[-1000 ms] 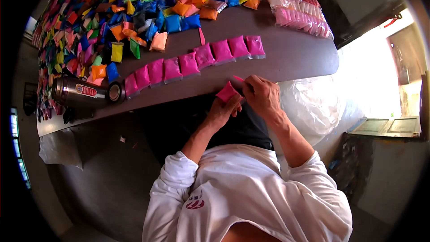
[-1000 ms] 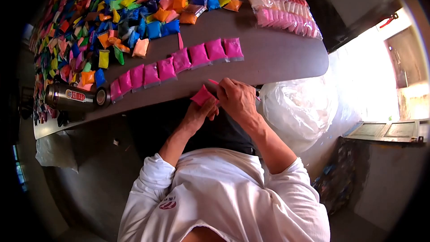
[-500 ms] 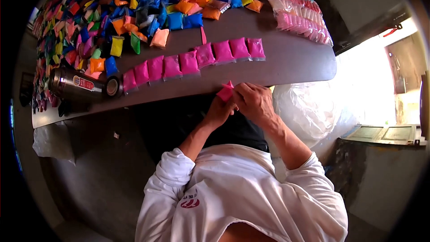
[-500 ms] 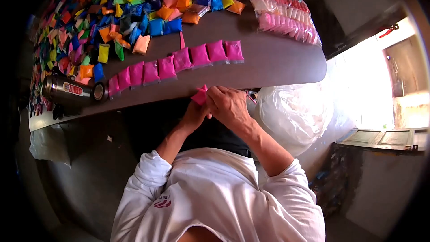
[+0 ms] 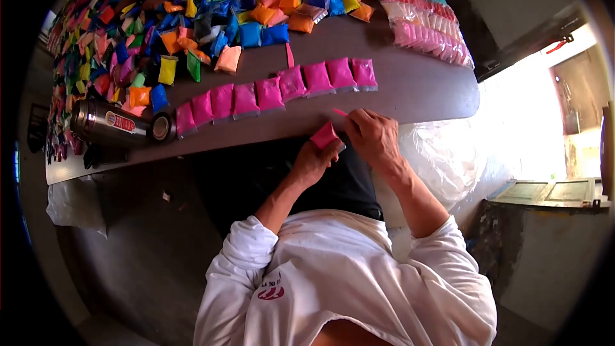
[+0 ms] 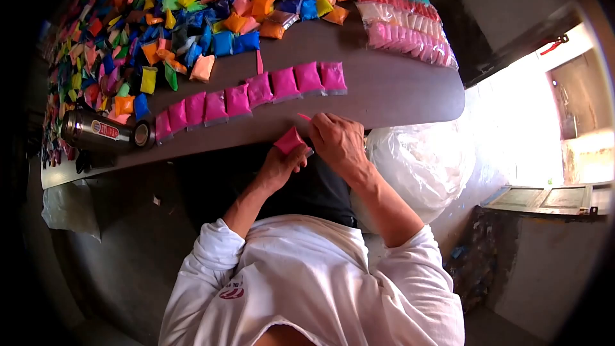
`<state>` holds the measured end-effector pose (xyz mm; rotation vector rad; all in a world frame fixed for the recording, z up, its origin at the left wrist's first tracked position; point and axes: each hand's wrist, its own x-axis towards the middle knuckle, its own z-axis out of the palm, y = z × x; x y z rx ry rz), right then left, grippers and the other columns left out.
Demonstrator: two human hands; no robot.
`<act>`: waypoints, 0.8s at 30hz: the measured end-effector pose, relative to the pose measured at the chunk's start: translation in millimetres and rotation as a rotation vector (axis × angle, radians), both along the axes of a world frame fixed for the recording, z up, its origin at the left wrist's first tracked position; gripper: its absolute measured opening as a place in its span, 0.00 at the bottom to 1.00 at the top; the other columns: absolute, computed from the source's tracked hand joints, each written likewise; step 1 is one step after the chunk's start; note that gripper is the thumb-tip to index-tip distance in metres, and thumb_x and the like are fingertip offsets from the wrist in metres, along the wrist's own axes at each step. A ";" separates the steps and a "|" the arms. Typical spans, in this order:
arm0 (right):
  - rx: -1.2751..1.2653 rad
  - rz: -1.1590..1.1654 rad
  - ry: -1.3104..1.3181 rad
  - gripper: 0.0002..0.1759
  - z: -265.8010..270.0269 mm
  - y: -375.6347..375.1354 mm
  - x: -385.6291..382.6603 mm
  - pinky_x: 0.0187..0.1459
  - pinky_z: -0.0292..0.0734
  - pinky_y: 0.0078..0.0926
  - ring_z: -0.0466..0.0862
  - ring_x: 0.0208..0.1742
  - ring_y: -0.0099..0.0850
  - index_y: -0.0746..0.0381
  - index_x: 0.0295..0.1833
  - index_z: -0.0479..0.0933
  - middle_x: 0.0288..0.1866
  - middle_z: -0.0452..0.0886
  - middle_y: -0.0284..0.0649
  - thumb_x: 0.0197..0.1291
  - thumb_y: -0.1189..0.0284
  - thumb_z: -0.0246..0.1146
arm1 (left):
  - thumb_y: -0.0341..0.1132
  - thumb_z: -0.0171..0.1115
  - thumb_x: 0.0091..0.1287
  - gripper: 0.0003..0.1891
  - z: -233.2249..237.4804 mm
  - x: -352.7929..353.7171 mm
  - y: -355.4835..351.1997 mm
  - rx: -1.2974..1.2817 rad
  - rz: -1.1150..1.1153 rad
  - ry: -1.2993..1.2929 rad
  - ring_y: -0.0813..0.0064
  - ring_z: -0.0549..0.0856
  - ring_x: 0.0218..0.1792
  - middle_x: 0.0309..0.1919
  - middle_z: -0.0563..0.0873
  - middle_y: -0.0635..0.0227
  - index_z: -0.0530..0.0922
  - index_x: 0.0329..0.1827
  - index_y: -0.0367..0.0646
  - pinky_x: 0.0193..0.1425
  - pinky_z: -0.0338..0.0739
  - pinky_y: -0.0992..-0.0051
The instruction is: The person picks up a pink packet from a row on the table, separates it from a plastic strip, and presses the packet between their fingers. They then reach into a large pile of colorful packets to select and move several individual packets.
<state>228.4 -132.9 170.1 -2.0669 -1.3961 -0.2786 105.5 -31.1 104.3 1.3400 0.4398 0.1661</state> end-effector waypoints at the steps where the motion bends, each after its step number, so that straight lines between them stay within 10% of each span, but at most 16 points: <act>1: 0.048 -0.003 0.002 0.03 5.5 0.5 0.1 0.28 0.74 0.37 0.81 0.27 0.42 0.61 0.29 0.74 0.24 0.78 0.41 0.51 0.78 0.63 | 0.45 0.59 0.69 0.15 1.1 0.3 1.6 0.038 0.003 0.009 0.83 0.75 0.22 0.21 0.78 0.74 0.77 0.32 0.42 0.29 0.70 0.79; 11: 0.052 0.055 0.031 0.03 -0.7 -2.6 -13.3 0.28 0.74 0.36 0.81 0.28 0.42 0.62 0.29 0.74 0.26 0.78 0.42 0.52 0.78 0.63 | 0.50 0.58 0.70 0.18 -9.0 0.8 3.0 0.238 -0.023 0.073 0.81 0.77 0.24 0.23 0.79 0.72 0.76 0.36 0.41 0.30 0.72 0.77; 13: 0.080 0.058 0.058 0.03 -3.2 -3.2 -16.6 0.28 0.74 0.36 0.81 0.28 0.43 0.62 0.30 0.75 0.26 0.78 0.43 0.52 0.78 0.63 | 0.48 0.58 0.69 0.19 3.8 -3.2 -1.5 0.271 0.066 -0.062 0.68 0.80 0.25 0.20 0.79 0.65 0.77 0.32 0.37 0.34 0.73 0.70; 24: 0.162 0.108 0.020 0.03 -6.6 -2.2 -13.5 0.29 0.76 0.33 0.82 0.28 0.41 0.62 0.30 0.76 0.25 0.79 0.43 0.51 0.78 0.65 | 0.45 0.59 0.70 0.15 -5.2 -0.4 -2.2 0.024 -0.010 0.031 0.81 0.76 0.23 0.21 0.79 0.72 0.77 0.33 0.41 0.29 0.70 0.77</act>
